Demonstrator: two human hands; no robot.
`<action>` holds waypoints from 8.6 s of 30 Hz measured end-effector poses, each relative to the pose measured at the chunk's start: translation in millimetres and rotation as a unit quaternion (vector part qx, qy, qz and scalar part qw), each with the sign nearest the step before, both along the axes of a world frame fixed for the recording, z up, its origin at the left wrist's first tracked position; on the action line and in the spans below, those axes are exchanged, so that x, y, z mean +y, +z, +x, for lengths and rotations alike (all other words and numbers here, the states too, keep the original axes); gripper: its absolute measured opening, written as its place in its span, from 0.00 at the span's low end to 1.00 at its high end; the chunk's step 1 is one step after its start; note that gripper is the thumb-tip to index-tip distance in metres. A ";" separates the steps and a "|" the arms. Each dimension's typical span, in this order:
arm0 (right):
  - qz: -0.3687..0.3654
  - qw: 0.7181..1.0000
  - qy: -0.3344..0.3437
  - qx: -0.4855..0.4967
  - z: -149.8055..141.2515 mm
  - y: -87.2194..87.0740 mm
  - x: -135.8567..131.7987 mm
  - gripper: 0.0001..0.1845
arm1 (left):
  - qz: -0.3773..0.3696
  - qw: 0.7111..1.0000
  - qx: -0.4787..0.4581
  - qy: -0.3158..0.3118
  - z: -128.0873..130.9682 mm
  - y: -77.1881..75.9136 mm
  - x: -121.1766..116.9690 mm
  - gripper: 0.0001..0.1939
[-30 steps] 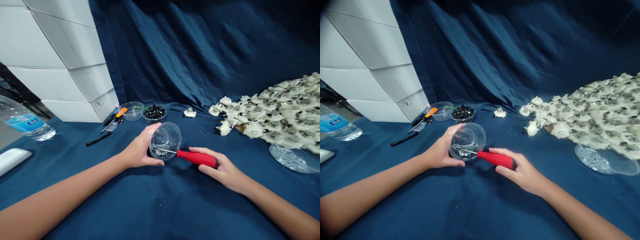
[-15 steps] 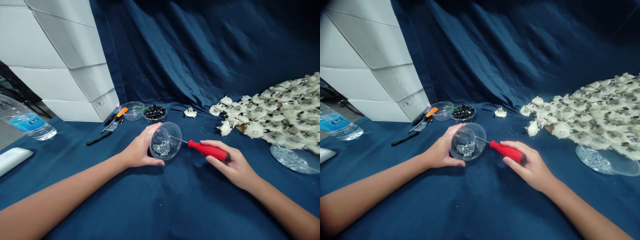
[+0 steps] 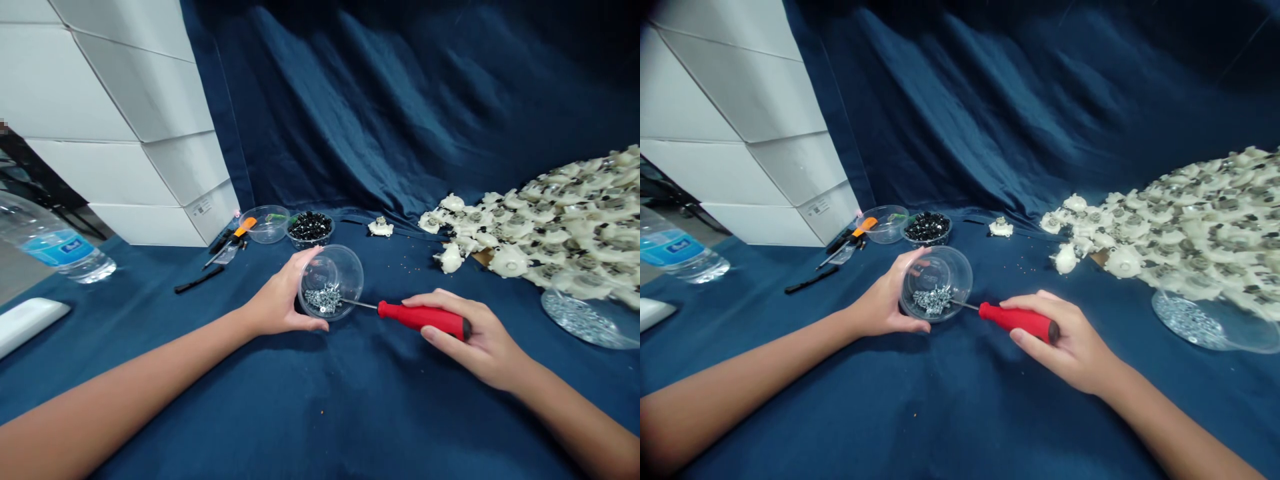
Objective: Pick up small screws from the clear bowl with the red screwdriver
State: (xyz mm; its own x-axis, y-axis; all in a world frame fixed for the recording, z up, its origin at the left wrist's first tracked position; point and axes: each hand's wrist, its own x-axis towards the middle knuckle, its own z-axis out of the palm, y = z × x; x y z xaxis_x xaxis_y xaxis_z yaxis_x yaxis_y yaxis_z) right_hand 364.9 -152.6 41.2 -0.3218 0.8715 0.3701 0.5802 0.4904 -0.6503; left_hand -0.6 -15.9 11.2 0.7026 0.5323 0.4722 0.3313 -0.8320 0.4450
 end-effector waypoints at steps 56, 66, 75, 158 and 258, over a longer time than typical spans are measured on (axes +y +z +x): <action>0.014 0.999 -0.034 -0.001 -5.0 -10.9 0.5 0.14 | 0.055 0.998 0.025 -0.006 -1.1 0.7 -0.5 0.73; -0.146 0.987 -0.004 0.064 -15.7 -11.8 -0.5 0.18 | 0.055 0.998 0.026 -0.004 -1.4 0.3 -0.8 0.73; -0.188 0.977 0.023 0.093 -22.6 -11.6 2.3 0.20 | 0.049 0.998 0.024 -0.003 -0.5 -0.1 -1.4 0.73; -0.116 0.990 -0.018 0.082 -17.9 -18.5 7.9 0.27 | 0.036 0.999 0.033 0.003 -1.2 1.6 -1.3 0.73; -0.127 0.992 -0.024 0.008 -17.0 -3.2 0.5 0.22 | 0.010 1.000 0.021 0.003 0.2 1.6 -1.4 0.74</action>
State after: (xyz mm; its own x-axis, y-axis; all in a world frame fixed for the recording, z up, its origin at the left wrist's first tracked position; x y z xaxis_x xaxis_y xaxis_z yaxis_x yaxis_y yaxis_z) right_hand 347.9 -152.1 38.0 -0.2732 0.9515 0.1414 0.5878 0.2814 -0.7585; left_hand -0.4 -17.4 12.8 0.7180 0.5281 0.4535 0.3547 -0.8381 0.4144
